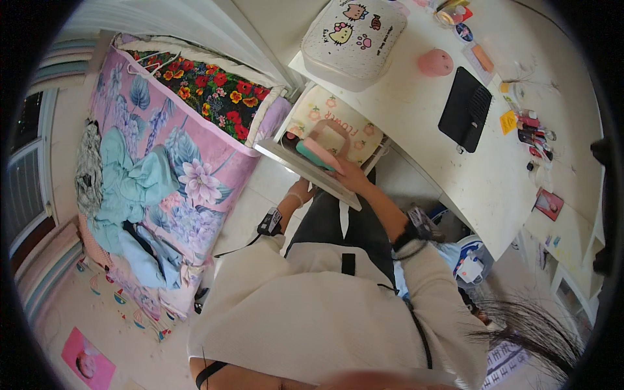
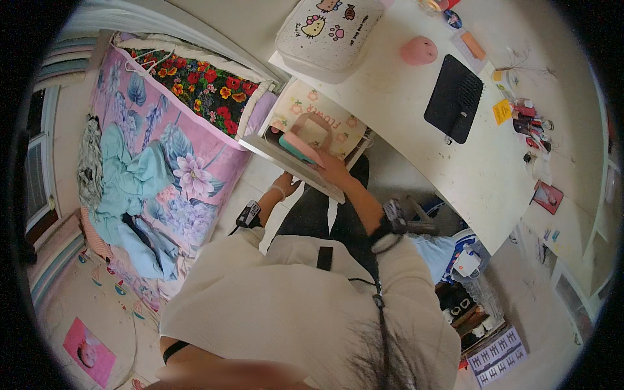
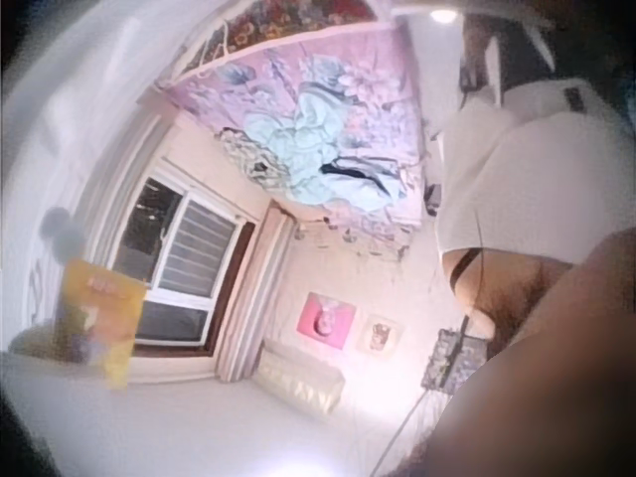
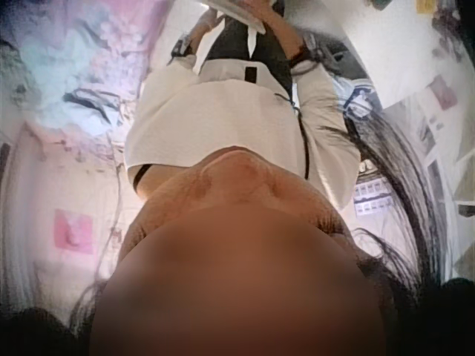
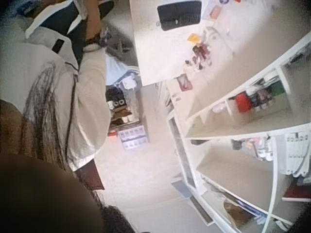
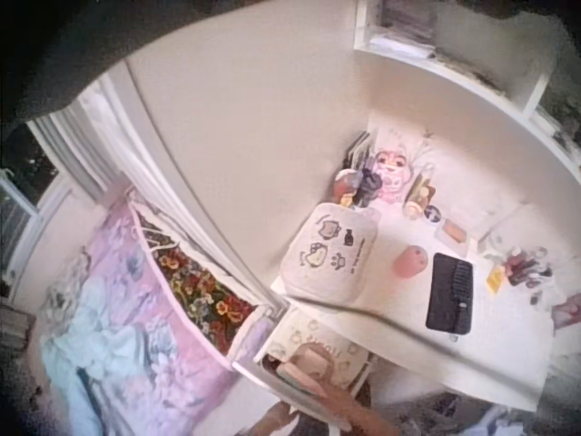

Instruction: The person organizes a cluttered desk by picking up various items such as a phone, pens, and small containers, then placing them into a shelf and a drawer. They also handle a plastic bag and a small box, moving them around the desk and into storage spaces.

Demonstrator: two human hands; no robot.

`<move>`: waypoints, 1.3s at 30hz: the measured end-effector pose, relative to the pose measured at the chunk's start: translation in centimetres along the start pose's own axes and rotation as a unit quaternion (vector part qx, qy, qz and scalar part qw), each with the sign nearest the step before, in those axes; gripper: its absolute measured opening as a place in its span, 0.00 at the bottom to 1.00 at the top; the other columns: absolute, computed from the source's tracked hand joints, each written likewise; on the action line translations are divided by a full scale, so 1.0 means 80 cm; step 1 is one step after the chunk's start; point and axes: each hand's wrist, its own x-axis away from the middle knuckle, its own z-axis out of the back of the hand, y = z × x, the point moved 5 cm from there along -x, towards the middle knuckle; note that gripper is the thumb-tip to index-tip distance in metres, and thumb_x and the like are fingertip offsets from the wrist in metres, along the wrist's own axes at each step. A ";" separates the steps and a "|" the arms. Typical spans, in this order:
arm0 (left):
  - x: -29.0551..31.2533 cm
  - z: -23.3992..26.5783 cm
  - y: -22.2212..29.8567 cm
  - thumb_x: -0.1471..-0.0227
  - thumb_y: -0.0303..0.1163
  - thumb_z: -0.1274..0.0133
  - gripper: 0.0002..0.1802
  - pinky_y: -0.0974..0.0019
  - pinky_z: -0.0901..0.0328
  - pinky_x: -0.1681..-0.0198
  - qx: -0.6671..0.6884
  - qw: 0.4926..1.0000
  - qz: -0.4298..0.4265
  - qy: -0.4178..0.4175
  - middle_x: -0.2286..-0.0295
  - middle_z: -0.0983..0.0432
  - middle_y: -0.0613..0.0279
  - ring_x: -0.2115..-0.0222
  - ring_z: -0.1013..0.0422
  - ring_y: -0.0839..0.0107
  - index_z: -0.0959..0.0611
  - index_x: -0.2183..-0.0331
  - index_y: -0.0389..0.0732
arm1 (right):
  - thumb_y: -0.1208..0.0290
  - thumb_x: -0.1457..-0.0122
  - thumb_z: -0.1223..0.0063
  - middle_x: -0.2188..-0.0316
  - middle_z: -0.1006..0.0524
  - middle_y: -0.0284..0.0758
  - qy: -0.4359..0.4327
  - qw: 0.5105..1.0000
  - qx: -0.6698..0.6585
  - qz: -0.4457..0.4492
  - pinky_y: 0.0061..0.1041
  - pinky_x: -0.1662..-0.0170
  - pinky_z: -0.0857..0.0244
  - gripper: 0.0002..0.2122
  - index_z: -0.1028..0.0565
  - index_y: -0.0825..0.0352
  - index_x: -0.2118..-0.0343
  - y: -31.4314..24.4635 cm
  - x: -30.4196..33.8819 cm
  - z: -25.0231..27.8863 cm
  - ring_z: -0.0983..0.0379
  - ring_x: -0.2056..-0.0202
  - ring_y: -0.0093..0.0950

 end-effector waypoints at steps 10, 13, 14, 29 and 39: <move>0.055 0.037 0.032 0.45 0.39 0.46 0.33 0.61 0.31 0.54 0.260 0.961 0.067 0.067 0.49 0.30 0.46 0.54 0.27 0.60 0.35 0.43 0.34 | 0.75 0.45 0.48 0.52 0.30 0.43 0.178 0.964 0.179 0.085 0.42 0.48 0.39 0.27 0.39 0.62 0.40 0.006 0.026 -0.016 0.34 0.50 0.44; 0.070 0.040 0.053 0.45 0.38 0.45 0.35 0.59 0.32 0.52 0.477 0.873 0.097 0.033 0.52 0.27 0.53 0.54 0.27 0.63 0.38 0.41 0.36 | 0.74 0.44 0.48 0.53 0.31 0.42 0.149 0.970 0.164 0.098 0.42 0.49 0.39 0.29 0.40 0.62 0.38 0.011 0.019 -0.011 0.34 0.51 0.43; 0.075 0.041 0.063 0.45 0.38 0.45 0.36 0.59 0.33 0.50 0.522 0.847 0.095 0.029 0.50 0.29 0.54 0.52 0.29 0.62 0.39 0.40 0.36 | 0.72 0.44 0.48 0.53 0.31 0.41 0.129 0.971 0.171 0.105 0.42 0.49 0.39 0.29 0.41 0.63 0.38 0.014 0.013 -0.012 0.34 0.52 0.43; 0.019 0.000 0.095 0.50 0.46 0.42 0.44 0.57 0.50 0.42 0.654 0.743 0.134 0.045 0.48 0.35 0.67 0.46 0.40 0.66 0.45 0.37 0.54 | 0.69 0.45 0.47 0.55 0.32 0.40 0.225 0.924 0.286 0.114 0.39 0.50 0.38 0.28 0.37 0.64 0.40 -0.004 0.053 -0.003 0.35 0.51 0.40; -0.071 -0.003 0.147 0.54 0.57 0.44 0.54 0.57 0.52 0.40 0.682 0.703 0.151 0.130 0.41 0.46 0.64 0.41 0.48 0.61 0.55 0.35 0.53 | 0.75 0.41 0.54 0.54 0.33 0.51 0.410 0.905 0.083 -0.077 0.39 0.51 0.37 0.23 0.37 0.69 0.41 0.085 0.316 0.140 0.34 0.55 0.47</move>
